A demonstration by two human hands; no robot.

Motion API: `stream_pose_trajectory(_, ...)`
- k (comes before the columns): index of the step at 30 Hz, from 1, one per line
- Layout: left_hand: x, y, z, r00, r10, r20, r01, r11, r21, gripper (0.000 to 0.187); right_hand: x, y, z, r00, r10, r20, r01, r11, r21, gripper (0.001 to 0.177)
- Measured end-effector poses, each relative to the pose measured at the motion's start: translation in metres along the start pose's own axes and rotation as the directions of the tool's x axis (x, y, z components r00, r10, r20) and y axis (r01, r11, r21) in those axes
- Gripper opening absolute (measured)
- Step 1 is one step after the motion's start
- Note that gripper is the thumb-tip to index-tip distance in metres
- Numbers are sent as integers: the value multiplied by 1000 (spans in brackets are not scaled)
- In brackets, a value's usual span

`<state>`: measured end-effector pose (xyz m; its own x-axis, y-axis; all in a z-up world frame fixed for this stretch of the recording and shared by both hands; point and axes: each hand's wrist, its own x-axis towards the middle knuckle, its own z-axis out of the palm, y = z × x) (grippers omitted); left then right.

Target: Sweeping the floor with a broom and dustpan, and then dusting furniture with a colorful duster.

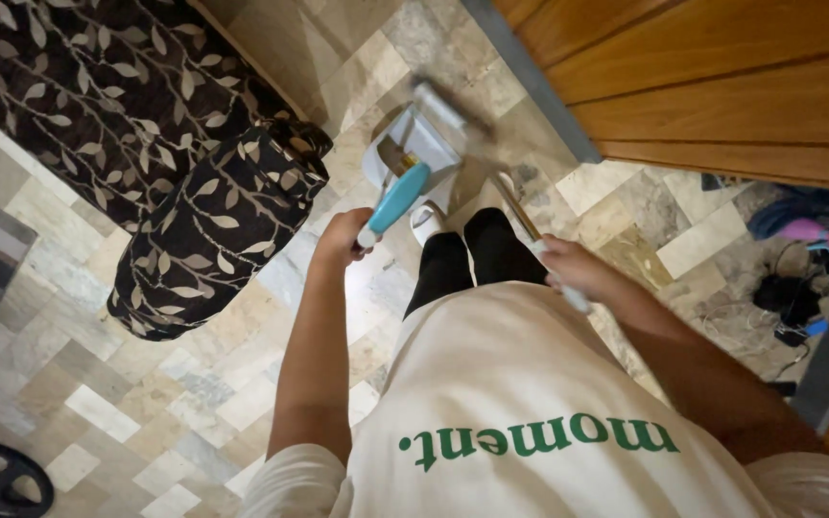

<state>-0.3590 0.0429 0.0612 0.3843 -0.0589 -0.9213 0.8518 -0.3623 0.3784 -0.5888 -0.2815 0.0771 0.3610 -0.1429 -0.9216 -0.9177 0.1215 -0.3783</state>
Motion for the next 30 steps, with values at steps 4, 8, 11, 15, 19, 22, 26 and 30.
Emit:
stream_pose_trajectory(4, -8, -8, -12, 1000, 10, -9, -11, 999, -39, 26, -29, -28, -33, 995, 94, 27, -92, 993, -70, 54)
stream_pose_trajectory(8, -18, -29, -31, 1000, -5, -31, 1, 993, -114, 27, -43, -53, -36, 987, 139, 86, -129, 985, -117, 53)
stream_pose_trajectory(11, 3, -76, -45, 1000, -7, 2, 7, 968, -252, 29, -34, -56, -36, 989, 100, 105, -79, 979, -188, 53)
stream_pose_trajectory(15, 16, -114, -48, 998, -25, 51, 48, 852, -521, 30, -13, -77, -31, 992, -42, 115, 75, 952, -296, 54)
stream_pose_trajectory(19, -5, -102, -31, 1000, -24, 6, 23, 804, -595, 30, -3, -131, -17, 971, -179, 159, 224, 914, -339, 57)
stream_pose_trajectory(22, 2, -102, -16, 999, -33, 5, 28, 763, -646, 31, 49, -145, -20, 960, -237, 147, 279, 841, -464, 61)
stream_pose_trajectory(26, 0, -72, 8, 999, -42, -4, 27, 705, -709, 33, 74, -197, -22, 933, -319, 165, 360, 837, -413, 59)
stream_pose_trajectory(30, 39, -64, 39, 995, -99, -16, 48, 612, -790, 42, 107, -251, -34, 904, -383, 189, 426, 841, -334, 62)
